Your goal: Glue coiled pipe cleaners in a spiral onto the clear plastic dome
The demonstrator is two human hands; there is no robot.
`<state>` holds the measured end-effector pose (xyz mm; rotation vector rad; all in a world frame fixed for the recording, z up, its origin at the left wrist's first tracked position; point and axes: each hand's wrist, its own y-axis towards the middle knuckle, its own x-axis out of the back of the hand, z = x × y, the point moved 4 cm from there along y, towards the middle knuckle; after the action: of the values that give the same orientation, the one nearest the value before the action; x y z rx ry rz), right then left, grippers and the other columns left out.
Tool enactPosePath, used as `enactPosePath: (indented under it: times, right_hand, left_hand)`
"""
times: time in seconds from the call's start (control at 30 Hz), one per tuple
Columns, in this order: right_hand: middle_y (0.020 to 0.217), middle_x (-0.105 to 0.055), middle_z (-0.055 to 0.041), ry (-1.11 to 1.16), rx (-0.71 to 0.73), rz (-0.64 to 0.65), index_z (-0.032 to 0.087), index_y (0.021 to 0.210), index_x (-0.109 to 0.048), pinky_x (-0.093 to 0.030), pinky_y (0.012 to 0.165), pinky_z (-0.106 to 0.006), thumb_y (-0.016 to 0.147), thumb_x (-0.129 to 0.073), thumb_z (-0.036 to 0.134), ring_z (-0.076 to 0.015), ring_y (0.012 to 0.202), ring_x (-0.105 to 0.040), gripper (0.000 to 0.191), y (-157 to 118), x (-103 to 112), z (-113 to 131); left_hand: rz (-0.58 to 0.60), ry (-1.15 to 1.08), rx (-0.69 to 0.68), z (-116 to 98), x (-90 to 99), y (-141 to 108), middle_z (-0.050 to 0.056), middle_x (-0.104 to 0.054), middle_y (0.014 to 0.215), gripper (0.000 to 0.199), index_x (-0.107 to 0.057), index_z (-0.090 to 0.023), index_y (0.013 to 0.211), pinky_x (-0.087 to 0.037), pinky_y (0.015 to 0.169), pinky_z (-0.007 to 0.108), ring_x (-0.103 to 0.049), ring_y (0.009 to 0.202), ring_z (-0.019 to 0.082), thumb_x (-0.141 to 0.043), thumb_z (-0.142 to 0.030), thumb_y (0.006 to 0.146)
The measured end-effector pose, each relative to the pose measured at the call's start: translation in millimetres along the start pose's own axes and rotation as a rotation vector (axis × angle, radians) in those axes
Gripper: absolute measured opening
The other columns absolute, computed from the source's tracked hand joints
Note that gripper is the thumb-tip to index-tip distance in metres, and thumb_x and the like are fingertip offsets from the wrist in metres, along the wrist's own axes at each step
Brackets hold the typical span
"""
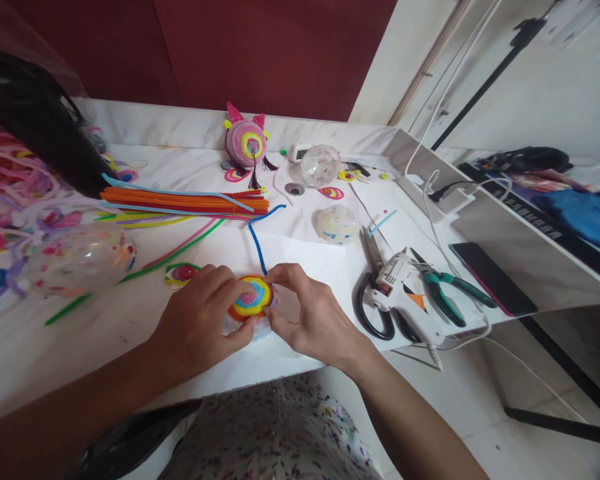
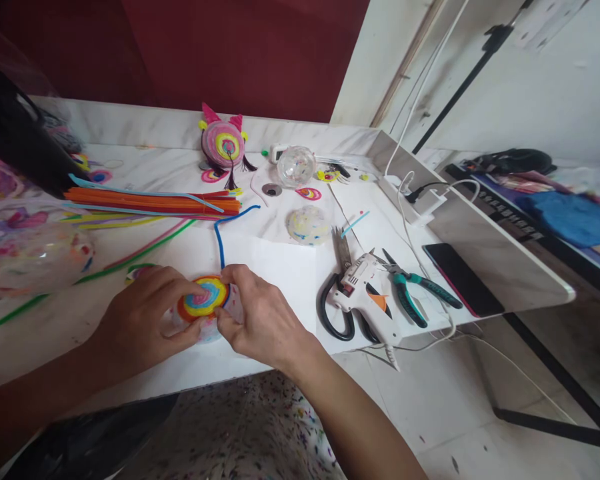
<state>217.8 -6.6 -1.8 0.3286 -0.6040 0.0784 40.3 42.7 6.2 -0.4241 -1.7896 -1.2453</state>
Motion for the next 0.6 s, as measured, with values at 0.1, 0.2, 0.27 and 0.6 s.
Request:
enactPosePath:
  times: [0.1, 0.2, 0.27, 0.6]
  right_hand:
    - [0.124, -0.076, -0.0151, -0.029, -0.016, 0.022, 0.021, 0.131, -0.046, -0.062, 0.098, -0.049, 0.091, -0.058, 0.019, -0.0325, 0.121, -0.075, 0.042, -0.2, 0.8, 0.6]
    - [0.127, -0.074, -0.0170, -0.071, -0.003, 0.049, 0.020, 0.133, -0.045, -0.062, 0.098, -0.051, 0.091, -0.056, 0.017, -0.0335, 0.120, -0.075, 0.043, 0.1, 1.1, 2.3]
    - [0.129, -0.072, -0.0186, -0.105, 0.014, 0.058, 0.019, 0.133, -0.046, -0.063, 0.097, -0.052, 0.092, -0.055, 0.019, -0.0342, 0.121, -0.075, 0.042, 0.8, 1.6, 3.7]
    - [0.133, -0.075, -0.0146, -0.023, -0.036, 0.102, 0.025, 0.130, -0.042, -0.061, 0.101, -0.049, 0.092, -0.059, 0.015, -0.0320, 0.129, -0.073, 0.042, 4.8, 3.6, 4.0]
  left_hand:
    - [-0.020, 0.011, -0.025, -1.1, 1.3, 0.8, 0.001, -0.060, 0.081, 0.004, -0.054, -0.025, 0.096, -0.051, 0.067, 0.038, -0.060, 0.076, 0.024, -0.057, -0.026, 0.095]
    - [-0.014, 0.020, -0.040, -1.0, 1.2, 1.7, 0.001, -0.060, 0.081, 0.003, -0.055, -0.023, 0.098, -0.051, 0.067, 0.038, -0.060, 0.075, 0.024, -0.057, -0.023, 0.095]
    - [-0.017, 0.029, -0.056, -0.9, 1.0, 1.7, 0.001, -0.060, 0.081, 0.003, -0.055, -0.023, 0.097, -0.051, 0.067, 0.038, -0.060, 0.074, 0.023, -0.057, -0.023, 0.095]
    - [-0.025, 0.011, -0.042, 1.0, -1.0, -1.0, 0.002, -0.062, 0.082, 0.008, -0.057, -0.023, 0.098, -0.051, 0.067, 0.037, -0.061, 0.075, 0.024, -0.063, -0.026, 0.092]
